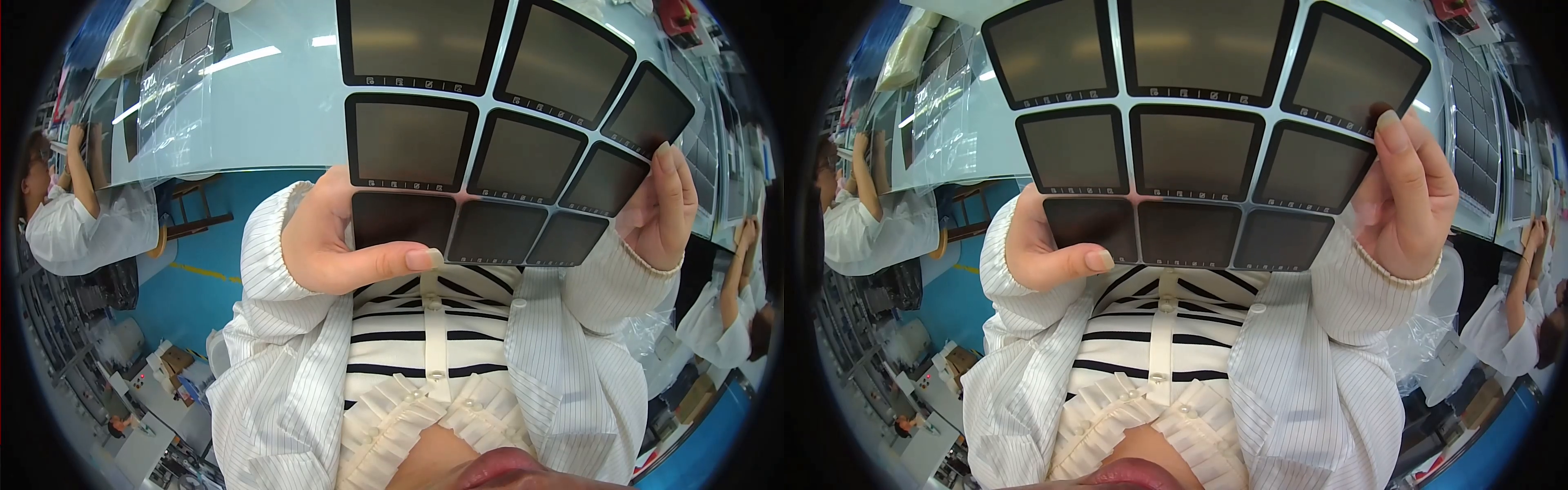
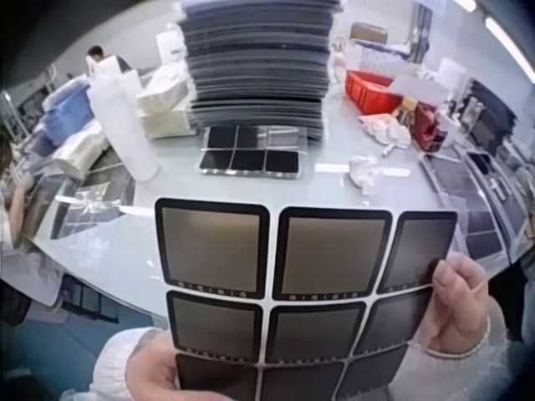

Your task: Cleaning and inspecting small solar panels or film strips using a cloth and liquid cleaning solution at a factory workstation.

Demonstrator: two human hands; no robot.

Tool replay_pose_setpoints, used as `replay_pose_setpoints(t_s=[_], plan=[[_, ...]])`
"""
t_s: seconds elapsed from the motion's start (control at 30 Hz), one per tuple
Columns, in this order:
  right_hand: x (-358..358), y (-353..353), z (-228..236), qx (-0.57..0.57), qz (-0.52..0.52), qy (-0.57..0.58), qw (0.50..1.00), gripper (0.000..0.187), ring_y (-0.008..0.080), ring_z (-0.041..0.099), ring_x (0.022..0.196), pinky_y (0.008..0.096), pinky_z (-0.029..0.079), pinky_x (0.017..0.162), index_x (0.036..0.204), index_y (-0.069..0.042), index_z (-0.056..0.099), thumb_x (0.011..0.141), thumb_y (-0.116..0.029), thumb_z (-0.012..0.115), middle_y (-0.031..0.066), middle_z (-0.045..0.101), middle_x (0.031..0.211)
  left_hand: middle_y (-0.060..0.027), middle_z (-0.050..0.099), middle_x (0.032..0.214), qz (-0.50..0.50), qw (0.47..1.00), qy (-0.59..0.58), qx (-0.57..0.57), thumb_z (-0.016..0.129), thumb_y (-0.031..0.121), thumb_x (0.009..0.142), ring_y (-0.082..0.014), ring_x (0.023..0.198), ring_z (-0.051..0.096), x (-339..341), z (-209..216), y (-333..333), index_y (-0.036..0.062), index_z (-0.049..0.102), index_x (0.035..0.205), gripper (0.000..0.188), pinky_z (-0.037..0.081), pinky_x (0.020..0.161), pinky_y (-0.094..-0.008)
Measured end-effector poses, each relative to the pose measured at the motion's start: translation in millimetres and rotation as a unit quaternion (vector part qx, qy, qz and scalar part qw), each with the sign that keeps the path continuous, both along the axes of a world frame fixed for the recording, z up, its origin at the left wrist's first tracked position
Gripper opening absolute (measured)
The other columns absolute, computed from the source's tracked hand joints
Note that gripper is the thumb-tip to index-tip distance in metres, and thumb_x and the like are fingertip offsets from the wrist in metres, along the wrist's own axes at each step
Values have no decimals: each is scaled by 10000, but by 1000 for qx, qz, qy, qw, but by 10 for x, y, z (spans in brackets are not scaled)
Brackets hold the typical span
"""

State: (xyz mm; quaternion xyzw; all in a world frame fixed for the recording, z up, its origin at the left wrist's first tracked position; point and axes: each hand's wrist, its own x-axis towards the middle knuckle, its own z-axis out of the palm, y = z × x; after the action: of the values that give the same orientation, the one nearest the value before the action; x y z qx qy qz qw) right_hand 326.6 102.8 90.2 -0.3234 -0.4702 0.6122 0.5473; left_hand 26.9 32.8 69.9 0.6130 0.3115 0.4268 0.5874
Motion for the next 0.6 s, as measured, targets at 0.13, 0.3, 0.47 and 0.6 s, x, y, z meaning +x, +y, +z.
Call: replay_pose_setpoints(t_s=[0.13, 0.3, 0.47, 0.6], plan=[[-167, 39, -40, -25, -72, -43, 996, 331, 134, 630, 750, 209, 490, 639, 1139, 25, 579, 868, -163, 616, 122, 653, 999, -95, 614, 957, 65, 994, -65, -58, 657, 55, 803, -153, 804, 565, 114, 6, -64, -32, 511, 1176, 411, 452, 701, -275], [-164, 119, -178, -32, 189, -24, 981, 644, 207, 618, 965, 309, 499, 822, 1209, 22, 490, 711, -252, 791, 136, 612, 1110, -85, 607, 983, 46, 995, -44, -76, 634, 39, 820, -133, 836, 547, 88, 46, -42, -39, 459, 1247, 469, 443, 737, -257], [-360, 109, -6, -86, 192, -169, 963, 383, 185, 653, 845, 293, 507, 776, 1016, -18, 646, 703, -187, 788, 95, 678, 938, -77, 607, 961, 65, 993, -65, -67, 632, 47, 825, -119, 826, 539, 163, 55, -31, -42, 439, 1275, 497, 439, 740, -247], [-474, 120, 34, -142, 143, -203, 958, 200, 155, 638, 730, 278, 512, 698, 901, -27, 658, 715, -68, 719, 61, 674, 840, -75, 618, 933, 95, 989, -68, -91, 615, 59, 842, -109, 810, 544, 140, 101, -36, -42, 439, 1277, 480, 439, 741, -238]])
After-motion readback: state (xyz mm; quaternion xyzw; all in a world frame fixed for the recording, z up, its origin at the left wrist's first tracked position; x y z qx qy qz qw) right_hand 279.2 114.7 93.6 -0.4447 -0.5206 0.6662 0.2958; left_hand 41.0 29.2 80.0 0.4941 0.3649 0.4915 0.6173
